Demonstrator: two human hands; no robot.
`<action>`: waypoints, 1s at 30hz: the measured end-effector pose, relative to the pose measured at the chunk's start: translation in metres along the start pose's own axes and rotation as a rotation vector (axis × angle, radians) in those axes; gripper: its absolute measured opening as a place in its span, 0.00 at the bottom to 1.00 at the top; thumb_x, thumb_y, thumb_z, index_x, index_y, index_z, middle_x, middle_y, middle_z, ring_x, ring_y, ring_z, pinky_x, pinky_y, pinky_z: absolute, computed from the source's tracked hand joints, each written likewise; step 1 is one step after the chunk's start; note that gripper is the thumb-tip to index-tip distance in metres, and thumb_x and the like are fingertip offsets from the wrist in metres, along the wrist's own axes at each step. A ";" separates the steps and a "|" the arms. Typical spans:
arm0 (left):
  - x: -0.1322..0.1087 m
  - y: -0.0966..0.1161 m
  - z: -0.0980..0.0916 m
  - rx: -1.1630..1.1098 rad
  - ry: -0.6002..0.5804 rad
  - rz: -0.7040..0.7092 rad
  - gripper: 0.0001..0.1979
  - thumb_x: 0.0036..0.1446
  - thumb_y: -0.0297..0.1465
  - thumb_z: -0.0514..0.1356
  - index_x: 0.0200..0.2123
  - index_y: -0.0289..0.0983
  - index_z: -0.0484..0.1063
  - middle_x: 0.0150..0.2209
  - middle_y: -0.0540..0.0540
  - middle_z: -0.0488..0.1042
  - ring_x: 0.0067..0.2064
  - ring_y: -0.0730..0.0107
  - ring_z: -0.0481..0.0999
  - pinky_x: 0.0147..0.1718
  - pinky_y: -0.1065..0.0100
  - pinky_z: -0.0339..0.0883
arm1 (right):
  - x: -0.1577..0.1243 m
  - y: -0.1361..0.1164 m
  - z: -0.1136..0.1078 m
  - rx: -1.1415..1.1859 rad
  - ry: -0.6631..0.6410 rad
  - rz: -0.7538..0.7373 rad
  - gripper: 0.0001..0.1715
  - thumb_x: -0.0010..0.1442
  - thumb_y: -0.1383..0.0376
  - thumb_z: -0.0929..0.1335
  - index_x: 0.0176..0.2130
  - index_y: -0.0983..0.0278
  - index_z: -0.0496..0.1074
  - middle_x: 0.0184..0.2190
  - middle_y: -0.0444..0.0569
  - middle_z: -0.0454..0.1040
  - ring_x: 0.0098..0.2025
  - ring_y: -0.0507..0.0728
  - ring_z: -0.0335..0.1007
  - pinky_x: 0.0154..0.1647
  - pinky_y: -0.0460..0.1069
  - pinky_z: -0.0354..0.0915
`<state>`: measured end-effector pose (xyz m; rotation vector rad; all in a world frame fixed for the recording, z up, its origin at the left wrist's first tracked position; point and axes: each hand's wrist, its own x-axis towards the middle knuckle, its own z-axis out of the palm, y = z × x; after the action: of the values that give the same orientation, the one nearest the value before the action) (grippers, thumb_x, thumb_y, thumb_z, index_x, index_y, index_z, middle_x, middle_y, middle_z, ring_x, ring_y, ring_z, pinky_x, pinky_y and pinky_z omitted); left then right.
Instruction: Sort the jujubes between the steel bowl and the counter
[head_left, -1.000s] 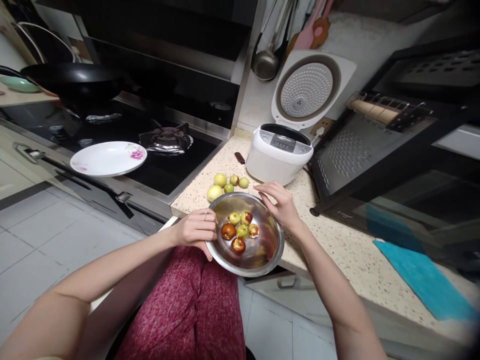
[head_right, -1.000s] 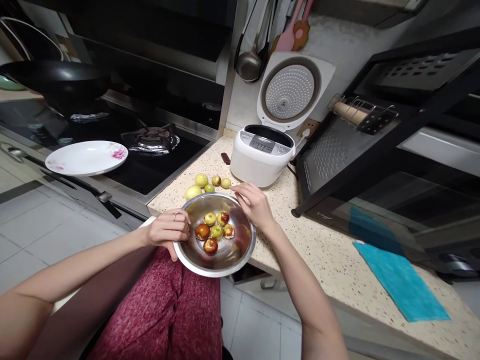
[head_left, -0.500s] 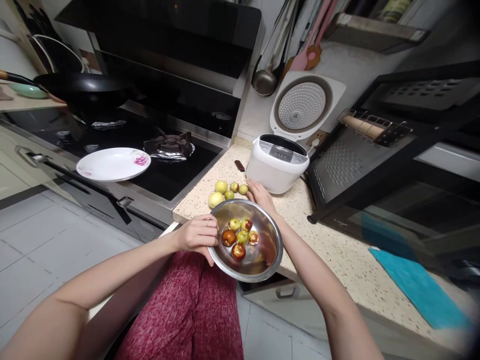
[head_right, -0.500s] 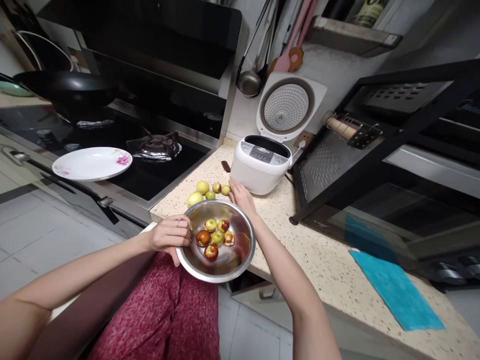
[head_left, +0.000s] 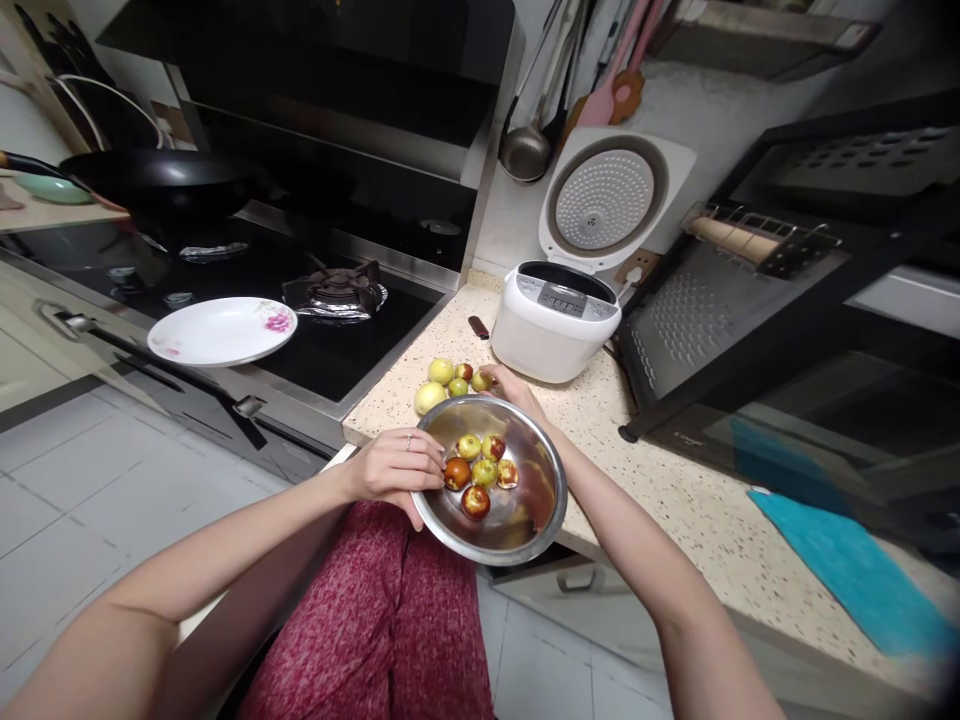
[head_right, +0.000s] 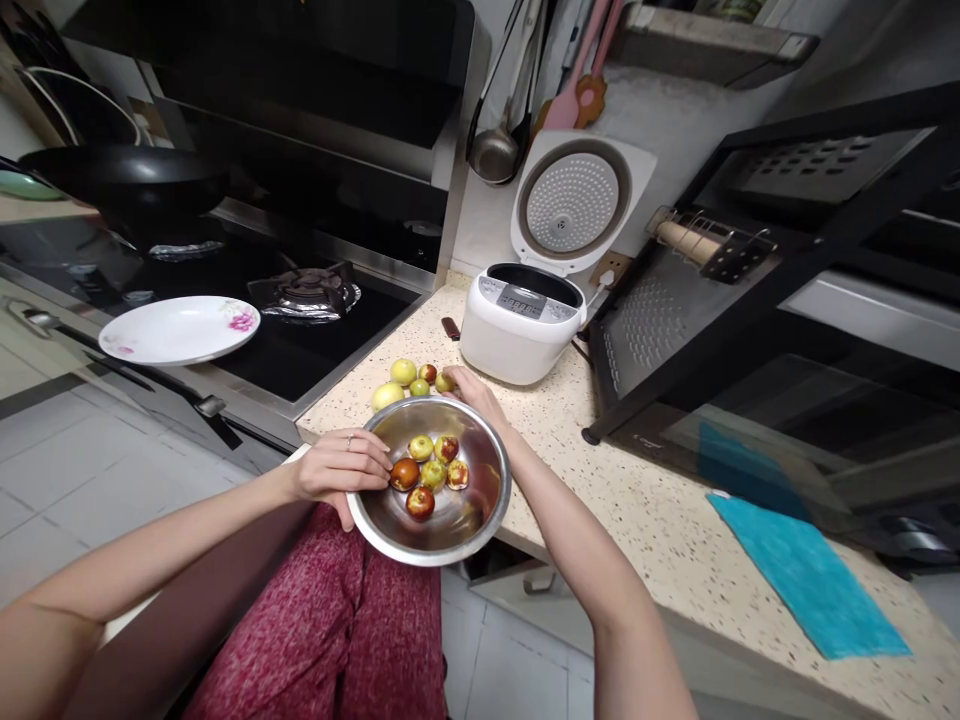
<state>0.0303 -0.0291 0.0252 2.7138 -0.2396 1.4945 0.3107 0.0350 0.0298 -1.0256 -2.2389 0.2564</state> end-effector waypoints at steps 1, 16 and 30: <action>0.000 0.000 0.000 0.003 -0.001 -0.003 0.23 0.62 0.50 0.65 0.40 0.33 0.81 0.32 0.42 0.84 0.38 0.63 0.86 0.46 0.60 0.83 | 0.000 -0.001 0.000 0.011 0.001 -0.008 0.16 0.73 0.58 0.65 0.55 0.63 0.70 0.54 0.57 0.76 0.54 0.62 0.75 0.58 0.58 0.71; -0.001 -0.005 -0.007 0.031 0.002 -0.039 0.24 0.67 0.49 0.62 0.45 0.32 0.81 0.39 0.40 0.86 0.44 0.62 0.87 0.51 0.61 0.82 | -0.027 -0.056 -0.060 -0.046 0.175 -0.297 0.22 0.70 0.69 0.69 0.61 0.58 0.73 0.53 0.55 0.78 0.55 0.62 0.77 0.57 0.60 0.77; -0.005 -0.007 -0.007 0.002 0.008 -0.058 0.29 0.65 0.55 0.60 0.46 0.34 0.82 0.40 0.39 0.86 0.44 0.60 0.87 0.51 0.59 0.82 | -0.046 -0.100 -0.082 0.354 -0.491 -0.216 0.17 0.70 0.69 0.70 0.57 0.60 0.76 0.54 0.54 0.77 0.56 0.58 0.75 0.59 0.56 0.73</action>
<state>0.0226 -0.0212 0.0248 2.6910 -0.1587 1.4908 0.3244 -0.0736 0.1124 -0.5650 -2.5800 0.8504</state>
